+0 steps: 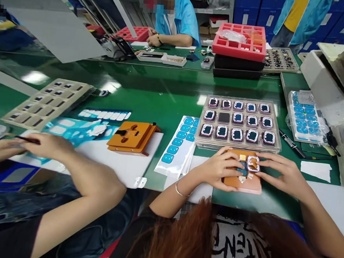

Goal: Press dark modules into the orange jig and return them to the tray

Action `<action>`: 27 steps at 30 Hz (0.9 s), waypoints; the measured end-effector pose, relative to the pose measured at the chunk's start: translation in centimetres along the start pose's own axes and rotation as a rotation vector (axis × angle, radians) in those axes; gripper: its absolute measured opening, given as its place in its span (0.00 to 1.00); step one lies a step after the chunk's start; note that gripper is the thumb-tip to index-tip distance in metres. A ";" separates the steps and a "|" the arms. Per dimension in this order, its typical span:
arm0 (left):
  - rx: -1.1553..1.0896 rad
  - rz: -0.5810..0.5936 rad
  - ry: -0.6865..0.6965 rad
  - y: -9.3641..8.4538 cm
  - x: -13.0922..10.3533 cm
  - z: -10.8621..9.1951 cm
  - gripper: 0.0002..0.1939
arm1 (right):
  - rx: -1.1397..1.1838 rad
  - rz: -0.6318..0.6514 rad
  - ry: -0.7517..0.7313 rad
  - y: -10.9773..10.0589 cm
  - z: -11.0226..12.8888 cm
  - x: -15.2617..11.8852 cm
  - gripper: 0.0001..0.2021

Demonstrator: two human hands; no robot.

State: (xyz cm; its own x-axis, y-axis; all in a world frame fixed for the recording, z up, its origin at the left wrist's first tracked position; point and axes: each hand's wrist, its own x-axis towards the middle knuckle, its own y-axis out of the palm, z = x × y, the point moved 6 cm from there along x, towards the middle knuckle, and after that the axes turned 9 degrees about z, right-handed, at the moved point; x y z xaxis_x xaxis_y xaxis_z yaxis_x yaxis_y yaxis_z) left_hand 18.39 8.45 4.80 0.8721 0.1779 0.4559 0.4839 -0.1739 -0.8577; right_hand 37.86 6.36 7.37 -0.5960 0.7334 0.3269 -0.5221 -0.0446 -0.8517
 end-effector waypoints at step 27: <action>-0.095 -0.133 -0.385 0.4 -0.5 1.3 0.22 | 0.092 0.007 -0.028 3.1 1.0 0.7 0.05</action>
State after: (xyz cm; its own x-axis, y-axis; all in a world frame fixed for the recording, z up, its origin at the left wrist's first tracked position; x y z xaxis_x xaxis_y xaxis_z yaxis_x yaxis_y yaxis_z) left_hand 18.07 9.56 3.93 0.7192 0.5505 0.4239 0.6108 -0.2101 -0.7634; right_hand 35.21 6.06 5.42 -0.6162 0.7135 0.3334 -0.5706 -0.1127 -0.8135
